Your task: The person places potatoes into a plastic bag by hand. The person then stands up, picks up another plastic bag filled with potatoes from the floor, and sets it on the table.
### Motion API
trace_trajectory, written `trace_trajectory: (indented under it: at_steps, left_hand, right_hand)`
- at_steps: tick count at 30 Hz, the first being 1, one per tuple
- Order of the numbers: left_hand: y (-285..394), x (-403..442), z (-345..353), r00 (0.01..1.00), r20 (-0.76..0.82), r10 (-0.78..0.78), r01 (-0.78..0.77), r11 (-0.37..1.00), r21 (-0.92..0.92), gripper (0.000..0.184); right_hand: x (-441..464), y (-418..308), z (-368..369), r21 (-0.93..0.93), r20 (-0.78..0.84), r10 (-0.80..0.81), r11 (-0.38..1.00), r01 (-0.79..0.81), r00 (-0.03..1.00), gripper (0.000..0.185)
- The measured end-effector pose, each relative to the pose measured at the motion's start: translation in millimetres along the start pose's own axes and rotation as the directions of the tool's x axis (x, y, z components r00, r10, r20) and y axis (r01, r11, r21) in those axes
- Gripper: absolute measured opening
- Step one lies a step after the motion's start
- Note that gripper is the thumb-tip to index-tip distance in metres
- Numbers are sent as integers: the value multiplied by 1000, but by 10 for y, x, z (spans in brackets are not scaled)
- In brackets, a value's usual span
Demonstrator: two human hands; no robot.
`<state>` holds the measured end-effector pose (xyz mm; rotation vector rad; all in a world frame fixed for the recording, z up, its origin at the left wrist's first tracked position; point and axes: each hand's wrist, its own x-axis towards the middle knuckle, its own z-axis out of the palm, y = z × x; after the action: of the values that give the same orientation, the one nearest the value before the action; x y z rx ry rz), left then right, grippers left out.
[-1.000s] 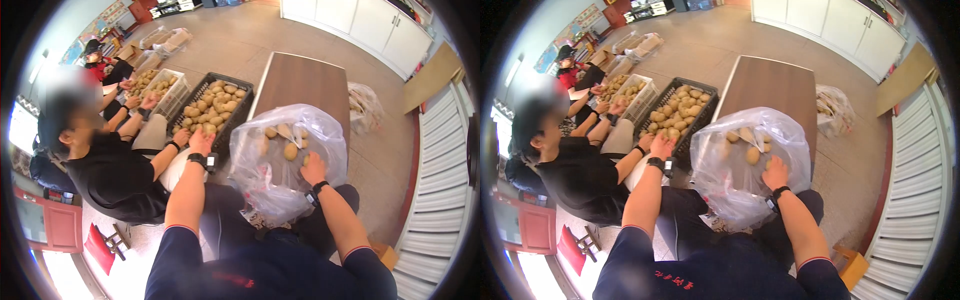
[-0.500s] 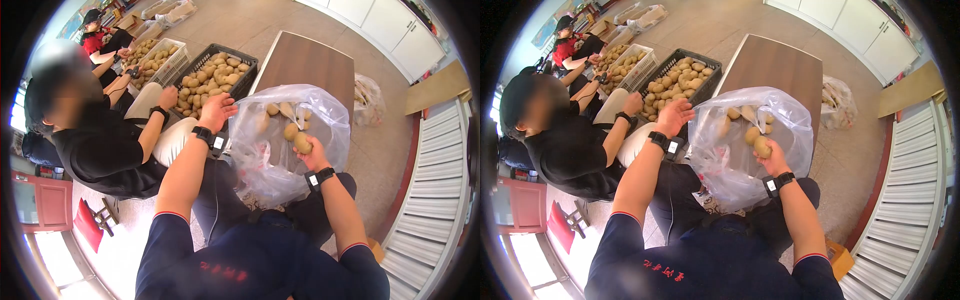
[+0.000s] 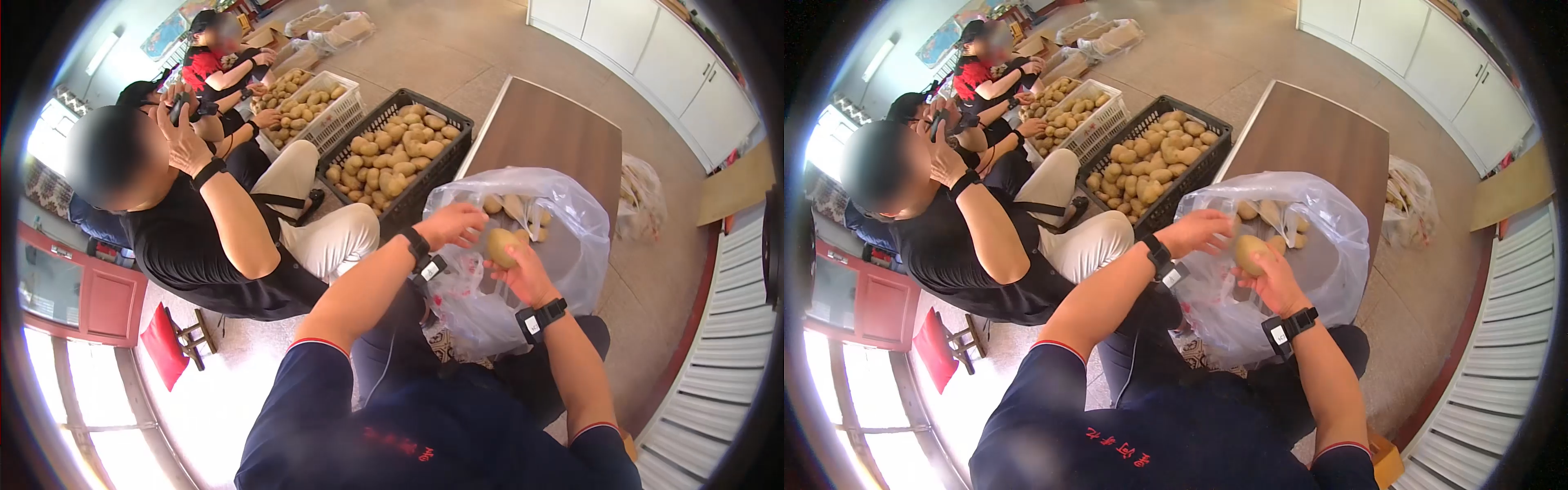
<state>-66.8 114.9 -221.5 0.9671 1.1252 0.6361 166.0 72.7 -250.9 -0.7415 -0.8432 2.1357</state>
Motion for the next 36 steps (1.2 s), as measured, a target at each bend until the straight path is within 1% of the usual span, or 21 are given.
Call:
trace_trajectory:
  at_steps: [1, 2, 4, 6, 8, 9, 11, 13, 15, 19, 21, 23, 25, 27, 28, 30, 31, 32, 33, 34, 36]
  left_hand:
    - [-3, -9, 18, 999, 42, -30, 28, 999, 46, 48]
    - [17, -41, 45, 999, 35, -28, 26, 998, 49, 48]
    - [63, -100, 91, 987, 131, -96, 92, 995, 39, 51]
    - [62, -110, 110, 982, 157, -106, 104, 994, 22, 52]
    - [31, -73, 111, 955, 254, -156, 162, 987, -5, 49]
    - [6, -51, 105, 955, 253, -154, 160, 987, -4, 49]
    - [-37, -25, 95, 948, 291, -125, 141, 990, -32, 46]
    - [-62, -12, 73, 949, 292, -117, 136, 990, -45, 45]
    - [-51, -22, 63, 950, 293, -109, 132, 990, -58, 44]
    - [-24, -19, -6, 944, 308, -116, 139, 989, -54, 47]
    - [-8, -27, -40, 945, 307, -110, 133, 989, -57, 48]
    - [9, -39, -76, 979, 190, -80, 95, 993, -73, 50]
    - [38, -55, -139, 988, 138, -64, 80, 990, -113, 49]
    - [65, -68, -222, 995, 83, -47, 59, 987, -149, 48]
    - [80, -82, -267, 999, 40, -26, 33, 980, -194, 46]
    - [38, -36, -404, 1000, -6, -5, 3, 972, -235, 44]
    - [-18, 10, -494, 998, -61, 27, -45, 949, -312, 39]
    - [-27, 9, -554, 992, -119, 53, -95, 918, -384, 35]
    - [-36, -4, -629, 987, -156, 41, -103, 907, -409, 33]
    - [-47, -16, -701, 986, -158, 43, -105, 908, -407, 33]
    - [-141, 19, -891, 968, -247, 49, -170, 850, -499, 34]
  right_hand:
    - [15, -16, 45, 1, 8, -1, 1000, 1, 1000, 43]
    - [31, -29, 85, -55, -23, 20, 998, -22, 1000, 43]
    - [63, -65, 165, -110, -49, 37, 993, -43, 998, 44]
    - [79, -96, 229, -231, -141, 51, 969, -83, 989, 44]
    - [107, -89, 263, -287, -193, 43, 953, -98, 980, 43]
    - [124, -89, 272, -340, -245, 31, 933, -116, 969, 44]
    - [177, -56, 228, -360, -226, 13, 928, -96, 974, 43]
    - [229, 1, 184, -380, -210, -4, 922, -78, 978, 43]
    - [259, 35, 186, -521, -257, -128, 853, -26, 958, 44]
    - [306, 50, 127, -562, -234, -161, 827, 2, 959, 45]
    - [397, 139, -8, -553, -270, -255, 831, 67, 929, 46]
    - [424, 171, -88, -608, -275, -310, 789, 85, 910, 44]
    - [427, 183, -148, -660, -278, -365, 744, 100, 888, 43]
    - [431, 209, -314, -928, -182, -496, 372, 19, 849, 33]
    - [426, 225, -394, -928, -180, -498, 372, 21, 848, 33]
    - [393, 251, -519, -998, -14, -555, 61, 24, 831, 27]
    - [375, 268, -559, -998, -12, -558, 61, 27, 830, 27]
    - [353, 287, -586, -1000, -11, -567, -13, -22, 824, 29]
    - [334, 302, -614, -994, -9, -576, -87, -72, 817, 32]
    - [314, 306, -648, -994, -7, -578, -86, -70, 816, 32]
    - [293, 306, -717, -977, 39, -537, -196, -79, 843, 41]
